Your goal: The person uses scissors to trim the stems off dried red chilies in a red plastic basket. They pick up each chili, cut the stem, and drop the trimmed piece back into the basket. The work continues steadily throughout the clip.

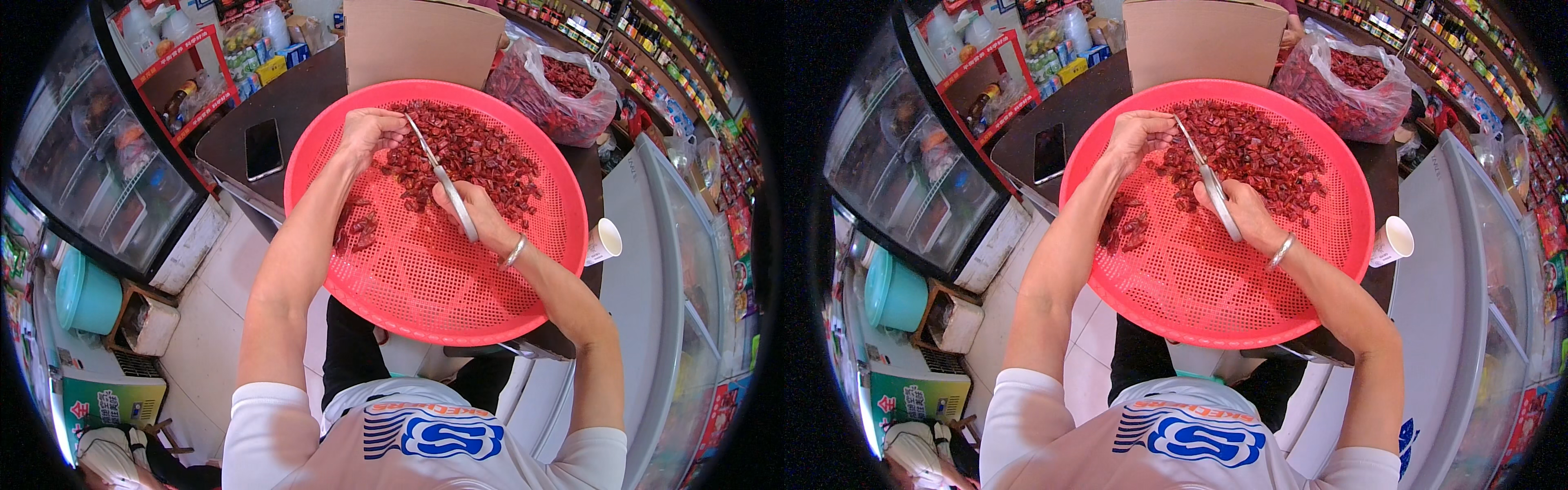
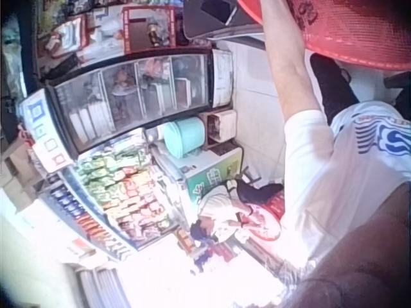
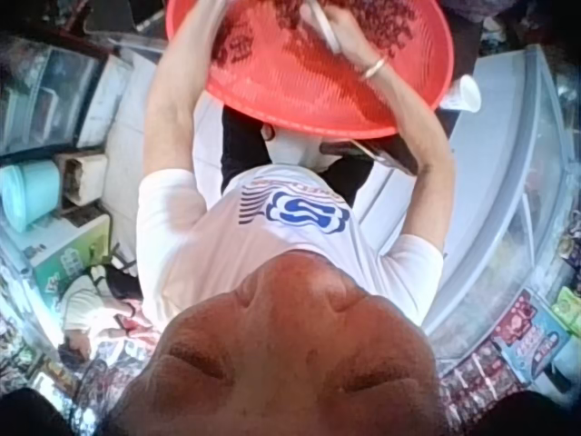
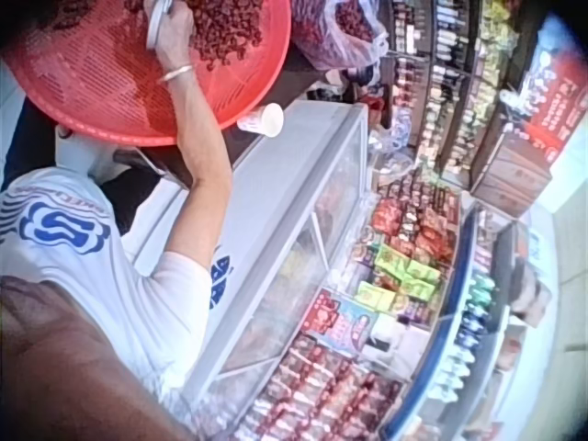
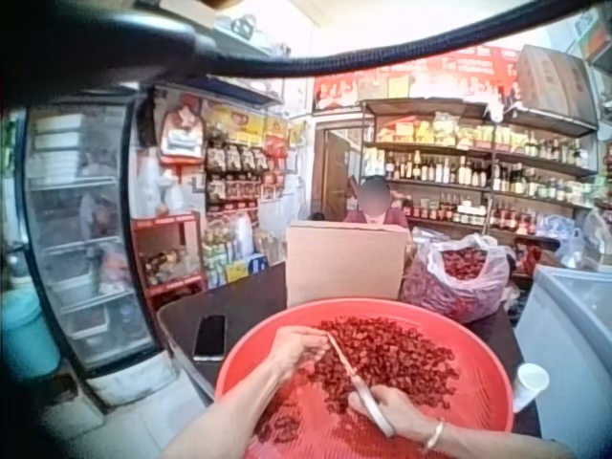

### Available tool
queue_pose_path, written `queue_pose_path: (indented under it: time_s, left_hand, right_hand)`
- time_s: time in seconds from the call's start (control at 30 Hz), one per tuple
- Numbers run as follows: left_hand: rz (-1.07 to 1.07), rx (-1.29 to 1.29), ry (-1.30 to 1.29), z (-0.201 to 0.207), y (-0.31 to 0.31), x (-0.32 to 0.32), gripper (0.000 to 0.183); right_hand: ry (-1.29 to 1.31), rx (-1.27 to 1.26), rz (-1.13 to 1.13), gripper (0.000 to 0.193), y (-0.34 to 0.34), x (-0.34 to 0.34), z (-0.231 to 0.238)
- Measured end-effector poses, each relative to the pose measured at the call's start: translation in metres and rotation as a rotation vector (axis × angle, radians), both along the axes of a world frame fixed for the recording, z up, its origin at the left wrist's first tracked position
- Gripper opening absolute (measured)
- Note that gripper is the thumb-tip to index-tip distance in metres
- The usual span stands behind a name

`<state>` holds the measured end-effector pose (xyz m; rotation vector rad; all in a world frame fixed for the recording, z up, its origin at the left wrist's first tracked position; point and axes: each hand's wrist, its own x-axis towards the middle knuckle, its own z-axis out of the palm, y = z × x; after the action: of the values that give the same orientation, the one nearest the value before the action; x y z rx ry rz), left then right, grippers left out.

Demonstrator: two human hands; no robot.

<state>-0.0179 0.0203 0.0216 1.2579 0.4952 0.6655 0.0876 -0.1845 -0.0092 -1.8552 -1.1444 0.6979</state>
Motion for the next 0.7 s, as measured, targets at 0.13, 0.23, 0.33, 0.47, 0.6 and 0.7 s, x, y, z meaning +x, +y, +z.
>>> queue_pose_path:
  time_s: [0.13,0.23,0.33,0.47,0.6,0.7]
  left_hand:
    - [-0.005,-0.010,0.002,-0.0002,0.0005,0.0003,0.014]
    - [-0.004,0.003,0.011,-0.0002,0.0006,0.0000,0.014]
    - [0.001,0.020,0.025,0.0011,-0.0007,-0.0007,0.014]
    - [0.002,0.039,0.038,0.0019,-0.0009,-0.0012,0.013]
    - [-0.002,0.058,0.048,0.0013,0.0003,-0.0014,0.012]
    - [0.001,0.082,0.065,-0.0003,0.0018,-0.0005,0.012]
  right_hand:
    - [-0.005,-0.004,-0.002,0.069,0.0002,0.0012,-0.0014]
    - [-0.005,-0.007,-0.002,0.069,-0.0001,0.0004,-0.0004]
    - [-0.013,-0.008,-0.003,0.070,-0.0002,0.0002,-0.0003]
    - [-0.044,-0.007,-0.003,0.071,0.0008,0.0022,-0.0032]
    - [-0.063,-0.006,-0.007,0.072,0.0007,0.0023,-0.0035]
    - [-0.074,-0.007,-0.010,0.071,0.0001,0.0021,-0.0034]
